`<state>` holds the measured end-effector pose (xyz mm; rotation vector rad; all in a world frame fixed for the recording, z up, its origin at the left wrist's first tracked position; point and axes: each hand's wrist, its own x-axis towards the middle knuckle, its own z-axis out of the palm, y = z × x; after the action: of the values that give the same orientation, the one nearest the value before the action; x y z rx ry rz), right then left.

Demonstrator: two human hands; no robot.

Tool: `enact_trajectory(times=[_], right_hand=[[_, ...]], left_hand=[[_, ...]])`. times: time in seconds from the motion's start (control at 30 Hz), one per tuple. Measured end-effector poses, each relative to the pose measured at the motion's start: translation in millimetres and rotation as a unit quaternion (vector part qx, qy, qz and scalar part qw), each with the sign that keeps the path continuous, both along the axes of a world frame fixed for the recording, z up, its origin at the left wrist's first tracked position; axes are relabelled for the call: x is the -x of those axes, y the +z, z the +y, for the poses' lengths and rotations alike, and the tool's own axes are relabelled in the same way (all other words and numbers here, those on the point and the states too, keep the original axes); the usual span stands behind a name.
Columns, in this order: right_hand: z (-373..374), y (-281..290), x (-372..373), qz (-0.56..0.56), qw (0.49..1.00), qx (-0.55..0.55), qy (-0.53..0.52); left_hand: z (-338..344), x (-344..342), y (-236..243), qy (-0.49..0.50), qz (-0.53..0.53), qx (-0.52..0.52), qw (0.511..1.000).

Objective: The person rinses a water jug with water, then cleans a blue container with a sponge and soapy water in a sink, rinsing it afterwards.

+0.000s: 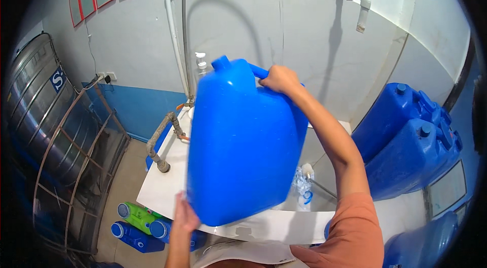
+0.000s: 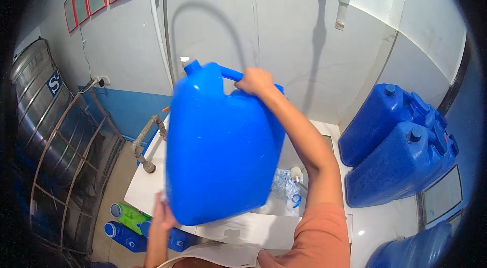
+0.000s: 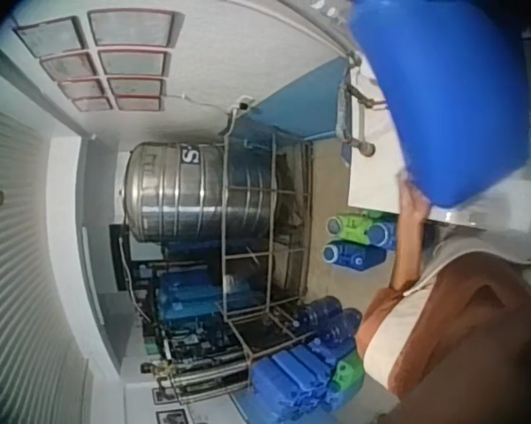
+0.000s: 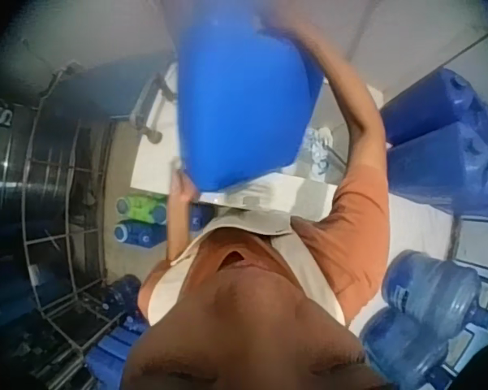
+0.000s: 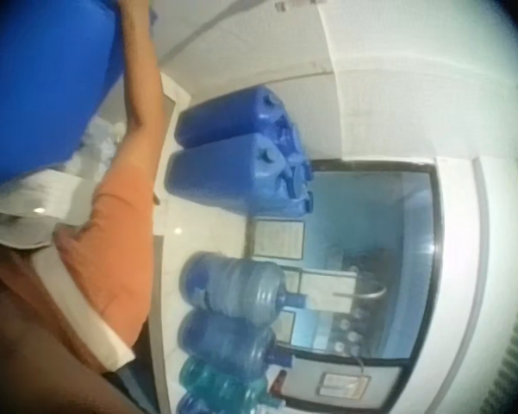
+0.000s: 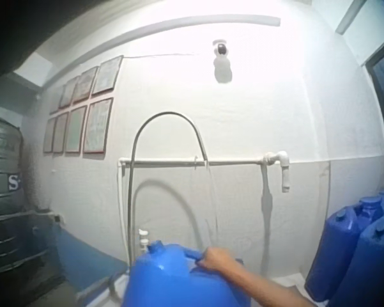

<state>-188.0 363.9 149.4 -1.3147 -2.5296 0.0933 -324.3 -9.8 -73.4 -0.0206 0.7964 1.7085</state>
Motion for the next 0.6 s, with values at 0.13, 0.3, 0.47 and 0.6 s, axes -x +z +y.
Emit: enact_trajectory(times=[0.13, 0.3, 0.47, 0.6], right_hand=[[-16.2, 43.8, -3.0, 0.127, 0.991, -0.043, -0.014], [20.5, 15.1, -2.1, 0.062, 0.997, -0.046, -0.024], [-10.8, 5.5, 0.4, 0.053, 0.998, -0.005, 0.019], [-7.3, 42.9, -5.8, 0.141, 0.990, -0.015, -0.009]], left_hand=[[13.5, 19.7, 54.2, 0.065, 0.172, -0.059, 0.981], [49.3, -6.8, -31.4, 0.024, 0.065, -0.050, 0.996], [-6.4, 9.3, 13.6, 0.010, 0.054, 0.024, 0.998], [28.8, 23.3, 35.7, 0.070, 0.146, -0.047, 0.986]])
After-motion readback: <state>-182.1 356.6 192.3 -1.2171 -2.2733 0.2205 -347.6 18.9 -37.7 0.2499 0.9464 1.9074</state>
